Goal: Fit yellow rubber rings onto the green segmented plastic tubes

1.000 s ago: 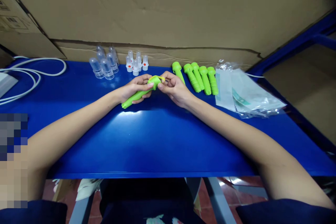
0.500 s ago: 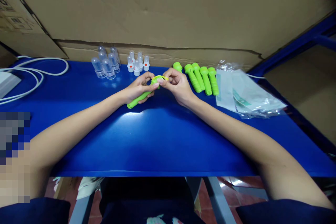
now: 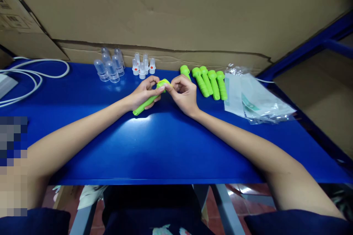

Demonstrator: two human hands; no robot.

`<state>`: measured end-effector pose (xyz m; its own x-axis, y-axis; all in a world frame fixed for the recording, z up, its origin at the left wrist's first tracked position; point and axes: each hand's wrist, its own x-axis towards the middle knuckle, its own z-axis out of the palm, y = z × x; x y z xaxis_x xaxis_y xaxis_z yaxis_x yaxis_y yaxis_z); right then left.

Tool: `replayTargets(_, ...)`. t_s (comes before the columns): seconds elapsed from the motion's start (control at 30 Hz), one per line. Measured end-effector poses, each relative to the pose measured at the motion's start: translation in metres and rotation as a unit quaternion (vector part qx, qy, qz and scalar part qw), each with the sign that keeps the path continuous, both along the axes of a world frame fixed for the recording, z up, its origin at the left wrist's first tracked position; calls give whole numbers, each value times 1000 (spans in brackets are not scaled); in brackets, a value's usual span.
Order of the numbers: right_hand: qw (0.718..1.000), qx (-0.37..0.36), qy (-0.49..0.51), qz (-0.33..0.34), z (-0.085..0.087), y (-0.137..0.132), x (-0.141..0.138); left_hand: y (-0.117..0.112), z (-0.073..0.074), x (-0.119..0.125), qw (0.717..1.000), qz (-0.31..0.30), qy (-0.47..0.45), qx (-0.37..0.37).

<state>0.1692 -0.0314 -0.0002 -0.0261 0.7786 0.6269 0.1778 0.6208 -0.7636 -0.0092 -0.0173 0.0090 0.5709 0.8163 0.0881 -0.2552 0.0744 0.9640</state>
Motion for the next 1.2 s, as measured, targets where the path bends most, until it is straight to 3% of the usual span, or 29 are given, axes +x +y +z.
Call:
replayTargets(0.27, 991, -123, 48, 34, -1, -2, -2, -4, -4, 9, 998, 49, -27, 22)
replayTargets(0.4, 993, -105, 48, 29, -3, -3, -1, -4, -4, 10, 998, 56, -26, 13)
replayTargets(0.53, 998, -70, -6, 3, -5, -7, -1, 4, -4, 2, 990, 131, -42, -16)
replayTargets(0.63, 995, -58, -66, 38, -8, -7, -1, 9, -5, -2, 987, 156, -39, -21)
replayTargets(0.93, 989, -90, -77, 90, -22, 7, 5, 10, -13, 3, 985, 154, -21, 70)
replayTargets(1.2, 980, -74, -143, 116, -21, 4, 5, 7, -12, 2, 974, 205, 1, 100)
